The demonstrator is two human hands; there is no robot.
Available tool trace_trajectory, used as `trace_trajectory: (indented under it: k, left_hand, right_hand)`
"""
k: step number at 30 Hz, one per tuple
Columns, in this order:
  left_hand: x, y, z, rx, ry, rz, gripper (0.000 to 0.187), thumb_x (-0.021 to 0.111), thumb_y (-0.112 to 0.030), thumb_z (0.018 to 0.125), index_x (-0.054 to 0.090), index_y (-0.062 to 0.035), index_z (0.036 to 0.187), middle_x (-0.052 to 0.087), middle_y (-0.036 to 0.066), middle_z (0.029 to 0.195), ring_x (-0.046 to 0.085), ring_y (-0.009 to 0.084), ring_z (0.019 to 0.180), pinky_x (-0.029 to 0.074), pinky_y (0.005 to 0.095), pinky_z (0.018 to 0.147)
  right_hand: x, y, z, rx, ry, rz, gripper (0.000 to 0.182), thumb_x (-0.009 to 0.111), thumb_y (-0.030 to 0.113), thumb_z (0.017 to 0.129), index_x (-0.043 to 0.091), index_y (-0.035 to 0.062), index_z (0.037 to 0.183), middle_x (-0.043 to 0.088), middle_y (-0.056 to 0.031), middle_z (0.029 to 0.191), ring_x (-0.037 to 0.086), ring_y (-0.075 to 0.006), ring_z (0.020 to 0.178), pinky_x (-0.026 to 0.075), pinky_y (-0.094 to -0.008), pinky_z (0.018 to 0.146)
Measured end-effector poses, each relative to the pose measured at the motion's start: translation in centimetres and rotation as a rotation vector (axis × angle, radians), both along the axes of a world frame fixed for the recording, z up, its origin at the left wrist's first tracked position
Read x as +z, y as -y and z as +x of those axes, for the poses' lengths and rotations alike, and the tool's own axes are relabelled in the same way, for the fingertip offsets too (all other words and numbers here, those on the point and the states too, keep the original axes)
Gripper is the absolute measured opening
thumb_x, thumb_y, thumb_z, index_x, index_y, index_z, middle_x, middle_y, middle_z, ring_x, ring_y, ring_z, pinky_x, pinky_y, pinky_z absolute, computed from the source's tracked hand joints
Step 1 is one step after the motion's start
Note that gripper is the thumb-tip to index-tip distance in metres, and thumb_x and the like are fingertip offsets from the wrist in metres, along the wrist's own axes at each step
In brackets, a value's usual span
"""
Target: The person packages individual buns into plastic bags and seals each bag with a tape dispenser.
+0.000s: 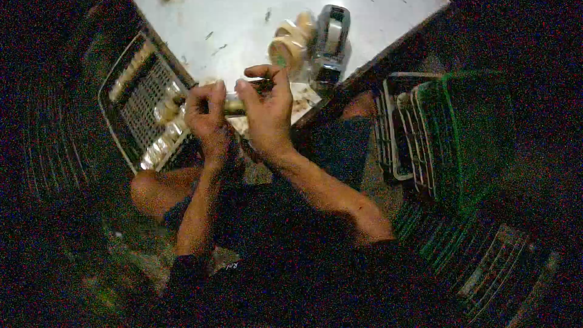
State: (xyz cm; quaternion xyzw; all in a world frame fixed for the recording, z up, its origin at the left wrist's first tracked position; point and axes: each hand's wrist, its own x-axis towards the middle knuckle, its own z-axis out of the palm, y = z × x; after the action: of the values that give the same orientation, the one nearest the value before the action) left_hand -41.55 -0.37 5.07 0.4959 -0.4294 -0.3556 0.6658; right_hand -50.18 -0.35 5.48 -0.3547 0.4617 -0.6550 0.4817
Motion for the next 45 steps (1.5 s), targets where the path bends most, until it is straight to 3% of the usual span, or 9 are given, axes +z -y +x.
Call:
trace_trajectory:
  k: [7,13,17,21,27,33,37,39,45]
  left_hand:
    - [-1.1,0.6,-1.0,-0.113,-0.17,0.062,0.023,0.064,-0.002,0.085,0.042,-0.006,0.081,0.05,0.002,0.079,0.044,0.0079,0.072,0.041,0.0234,0.068]
    - [-1.4,0.8,-2.0,-0.106,-0.073,0.049,0.023,0.063,-0.001,0.085,0.041,-0.0054,0.079,0.049,0.001,0.076,0.043,0.008,0.07,0.04,0.0231,0.067]
    - [-1.9,1.0,-1.7,-0.124,-0.112,0.022,0.021,0.063,-0.003,0.084,0.043,-0.0042,0.078,0.049,0.001,0.076,0.043,0.0083,0.069,0.04,0.0237,0.065]
    - [-4.1,1.7,-1.3,-0.113,-0.046,0.095,0.02,0.063,-0.003,0.084,0.044,-0.0033,0.077,0.049,0.001,0.075,0.043,0.0082,0.069,0.039,0.0238,0.064]
    - [-4.3,1.2,-0.5,-0.148,-0.078,0.189,0.02,0.062,-0.002,0.083,0.042,-0.0046,0.078,0.051,0.001,0.076,0.045,0.0085,0.071,0.04,0.0236,0.065]
    - [-1.7,2.2,0.4,-0.339,-0.185,0.207,0.022,0.066,-0.004,0.082,0.043,-0.005,0.083,0.055,0.003,0.08,0.05,0.009,0.075,0.044,0.0246,0.069]
    - [-2.4,4.9,3.0,-0.443,-0.557,0.476,0.036,0.068,-0.006,0.082,0.052,0.0028,0.113,0.062,0.009,0.096,0.061,0.0167,0.088,0.051,0.0288,0.078]
    - [-4.1,6.2,3.3,-0.442,-0.269,0.526,0.057,0.071,-0.015,0.08,0.045,0.0058,0.127,0.058,0.019,0.114,0.059,0.0228,0.105,0.052,0.0363,0.088]
    - [-3.2,11.8,-1.4,-0.686,-0.036,0.522,0.069,0.067,-0.034,0.086,0.038,0.006,0.135,0.056,0.018,0.123,0.052,0.0242,0.115,0.042,0.0357,0.097]
  right_hand:
    - [-5.9,2.0,-14.3,-0.306,-0.985,0.314,0.043,0.069,0.036,0.08,0.058,-0.001,0.1,0.059,-0.0157,0.095,0.056,-0.0206,0.09,0.044,-0.0347,0.078]
    - [-6.1,7.1,-15.2,-0.317,-0.583,0.22,0.041,0.066,0.034,0.079,0.067,-0.006,0.068,0.062,-0.0121,0.06,0.056,-0.0181,0.056,0.044,-0.0367,0.058]
    - [-5.3,1.5,-14.6,-0.231,-0.845,0.291,0.041,0.063,0.037,0.085,0.069,-0.0033,0.081,0.061,-0.0086,0.064,0.052,-0.0122,0.062,0.042,-0.0319,0.061]
    - [-8.3,0.3,-10.5,0.078,-0.494,0.411,0.036,0.062,0.034,0.087,0.069,-0.0005,0.081,0.058,-0.0069,0.07,0.055,-0.0159,0.071,0.044,-0.031,0.067]
    - [-3.4,0.1,-3.5,0.16,-0.656,-0.099,0.022,0.06,0.016,0.088,0.061,0.0011,0.104,0.052,-0.0085,0.097,0.053,-0.0189,0.095,0.043,-0.0283,0.085]
    - [-4.4,2.1,-7.5,0.809,0.317,0.543,0.051,0.066,0.027,0.083,0.043,0.0057,0.124,0.056,-0.013,0.102,0.057,-0.0181,0.086,0.047,-0.0289,0.072]
    - [-4.7,5.2,-4.2,0.405,-0.139,0.284,0.038,0.068,0.016,0.081,0.047,0.0043,0.111,0.055,-0.0059,0.095,0.054,-0.015,0.08,0.047,-0.0285,0.075]
    - [-3.4,6.7,-4.4,0.227,-0.554,0.071,0.032,0.067,0.014,0.082,0.05,0.0035,0.106,0.056,-0.0074,0.097,0.054,-0.0173,0.087,0.045,-0.0307,0.081]
    - [-0.5,15.3,-10.7,0.142,-0.48,0.098,0.022,0.062,0.02,0.089,0.06,0.0006,0.098,0.064,-0.0073,0.093,0.058,-0.0151,0.086,0.046,-0.0291,0.081]
